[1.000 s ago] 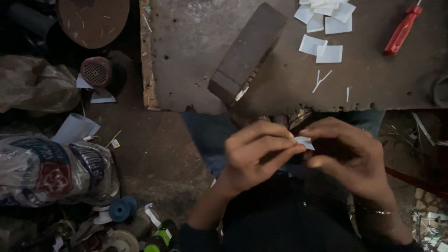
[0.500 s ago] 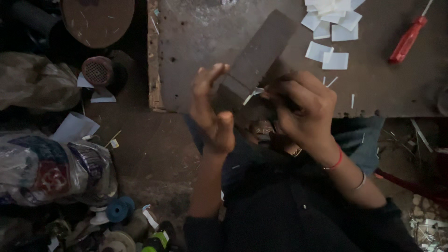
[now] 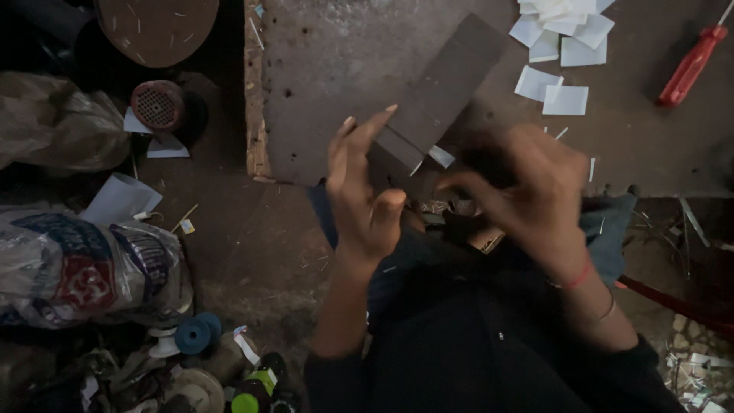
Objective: The person prepares small white insulation papers and inserts them into the slots of a metal motor stator. They use shears to trim some of the papers before manually sliding them into the stator slots one by one.
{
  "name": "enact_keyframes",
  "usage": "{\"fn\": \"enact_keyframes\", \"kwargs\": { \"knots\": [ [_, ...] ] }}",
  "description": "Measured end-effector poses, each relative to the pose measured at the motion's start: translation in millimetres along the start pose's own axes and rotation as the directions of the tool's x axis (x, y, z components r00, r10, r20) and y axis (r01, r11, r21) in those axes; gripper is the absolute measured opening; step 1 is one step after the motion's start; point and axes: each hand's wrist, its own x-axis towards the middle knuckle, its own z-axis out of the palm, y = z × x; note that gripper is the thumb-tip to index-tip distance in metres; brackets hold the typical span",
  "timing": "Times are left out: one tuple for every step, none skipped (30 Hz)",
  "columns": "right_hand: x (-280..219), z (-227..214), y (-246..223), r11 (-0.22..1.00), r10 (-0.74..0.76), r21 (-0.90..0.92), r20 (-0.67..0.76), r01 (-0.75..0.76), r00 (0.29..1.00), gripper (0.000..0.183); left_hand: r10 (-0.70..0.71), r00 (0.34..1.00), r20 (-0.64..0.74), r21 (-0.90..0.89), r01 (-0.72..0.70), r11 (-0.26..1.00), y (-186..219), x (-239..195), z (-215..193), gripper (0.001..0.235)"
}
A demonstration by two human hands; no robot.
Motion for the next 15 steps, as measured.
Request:
{"fn": "enact_keyframes", "kwargs": {
  "knots": [
    [-1, -3, 2, 0.998, 0.021, -0.059, 0.006, -0.021, 1.0, 0.027, -0.012, 1.0, 0.014, 0.001, 0.012, 1.0, 1, -1, 0, 0.088],
    [-1, -3, 4, 0.993, 0.041, -0.114, 0.01, -0.04, 0.999, 0.024, -0.024, 0.999, 0.027, 0.004, 0.024, 1.0, 2, -2, -2, 0.088],
    [-1, -1, 6, 0.992, 0.048, -0.121, 0.003, -0.047, 0.999, 0.025, -0.027, 0.999, 0.02, 0.015, 0.027, 1.0, 3, -3, -2, 0.089],
    [-2, 1, 8, 0.99, 0.06, -0.129, -0.004, -0.06, 0.998, 0.026, -0.033, 0.999, 0.018, 0.022, 0.033, 0.999, 4, -5, -3, 0.09],
    [-2, 5, 10, 0.988, 0.073, -0.137, -0.012, -0.074, 0.997, 0.027, -0.039, 0.999, 0.016, 0.03, 0.038, 0.999, 5, -7, -3, 0.092],
    [-2, 8, 12, 0.985, 0.057, -0.161, -0.021, -0.06, 0.998, 0.03, -0.042, 0.999, 0.019, 0.03, 0.042, 0.999, 5, -6, -2, 0.092],
    [0, 12, 14, 0.982, 0.042, -0.185, -0.03, -0.046, 0.999, 0.034, -0.046, 0.999, 0.021, 0.029, 0.046, 0.999, 5, -5, -1, 0.092],
    [1, 14, 16, 0.981, 0.034, -0.192, -0.033, -0.04, 0.999, 0.036, -0.053, 0.998, 0.022, 0.028, 0.052, 0.998, 4, -5, 0, 0.092],
    [1, 17, 17, 0.979, 0.027, -0.199, -0.036, -0.033, 0.999, 0.037, -0.037, 0.999, 0.012, 0.034, 0.037, 0.999, 3, -5, 1, 0.091],
    [2, 17, 18, 0.982, 0.028, -0.188, -0.035, -0.034, 0.999, 0.035, -0.023, 1.0, 0.002, 0.041, 0.023, 0.999, 2, -5, 1, 0.089],
    [2, 18, 19, 0.984, 0.029, -0.177, -0.035, -0.034, 0.999, 0.034, -0.008, 1.0, -0.008, 0.048, 0.009, 0.999, 1, -6, 2, 0.088],
    [1, 18, 20, 0.983, 0.027, -0.18, -0.039, -0.034, 0.999, 0.035, 0.007, 0.999, -0.031, 0.081, -0.005, 0.997, -1, -6, 5, 0.083],
    [1, 17, 20, 0.983, 0.026, -0.182, -0.044, -0.033, 0.999, 0.036, 0.024, 0.998, -0.054, 0.114, -0.018, 0.993, -1, -6, 8, 0.079],
    [0, 17, 20, 0.982, 0.025, -0.184, -0.051, -0.034, 0.998, 0.037, 0.045, 0.996, -0.073, 0.147, -0.034, 0.989, -2, -6, 11, 0.076],
    [-1, 16, 19, 0.978, 0.006, -0.207, -0.042, -0.015, 0.999, 0.032, 0.051, 0.995, -0.09, 0.187, -0.033, 0.982, -2, -6, 14, 0.072]
  ]
}}
